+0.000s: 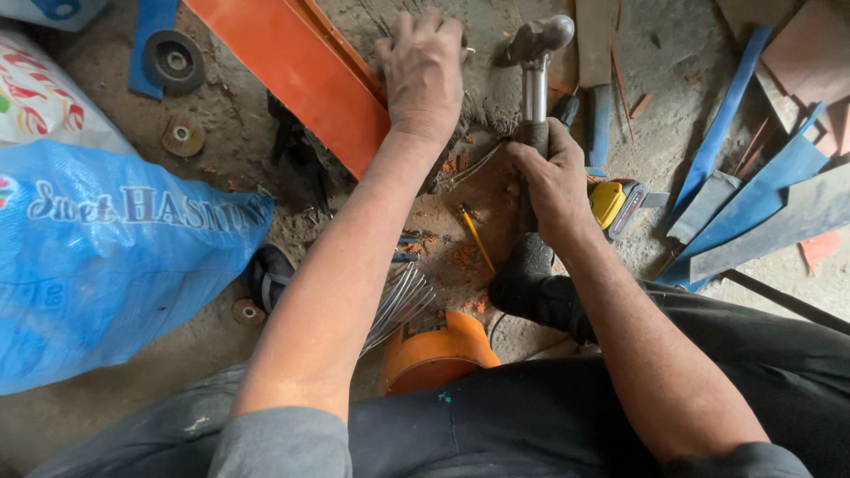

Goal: The person sits on the floor and uses pliers to bend a bundle of metal wires into looped shapes. They repeatedly grip and bend the wires, occasionally using a hammer to adjust the shape.

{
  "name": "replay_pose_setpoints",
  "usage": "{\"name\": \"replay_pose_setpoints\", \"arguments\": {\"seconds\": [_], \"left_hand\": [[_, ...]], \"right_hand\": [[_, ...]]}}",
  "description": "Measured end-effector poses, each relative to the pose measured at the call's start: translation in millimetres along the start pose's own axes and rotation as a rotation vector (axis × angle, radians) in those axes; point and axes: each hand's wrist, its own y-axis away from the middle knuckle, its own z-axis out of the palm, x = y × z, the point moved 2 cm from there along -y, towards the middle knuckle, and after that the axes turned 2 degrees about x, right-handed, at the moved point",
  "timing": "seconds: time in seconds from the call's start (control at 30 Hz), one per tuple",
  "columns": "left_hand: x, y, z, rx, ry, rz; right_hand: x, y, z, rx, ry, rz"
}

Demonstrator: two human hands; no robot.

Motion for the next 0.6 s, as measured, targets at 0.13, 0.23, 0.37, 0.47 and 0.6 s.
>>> {"name": "replay_pose_setpoints", "arguments": {"seconds": [0.13, 0.23, 0.37, 0.47, 0.6], "left_hand": [[-4.6, 0.2, -13.5, 0.048, 0.154, -0.058], [-6.6, -4.0, -17.6, 0.031, 0.268, -0.154], [-9.0, -6.5, -14.0, 0.038, 0.274, -0.178], [-13.0, -4.7, -10.5, 0.092, 0.267, -0.142], [-14.6, -3.0, -4.7, 0.119, 0.22, -0.13]], "right_hand": [[-6.5, -2.9, -2.8, 0.0, 0.07, -0.049], [-8.9, -2.9, -2.2, 0.001, 0.115, -0.078], [-13.7, -4.3, -2.3, -0.009, 0.148, -0.09], [-17.6, -3.6, 1.1, -0.025, 0.18, -0.112], [-21.1, -1.1, 5.1, -0.031, 0.218, -0.091]]}}
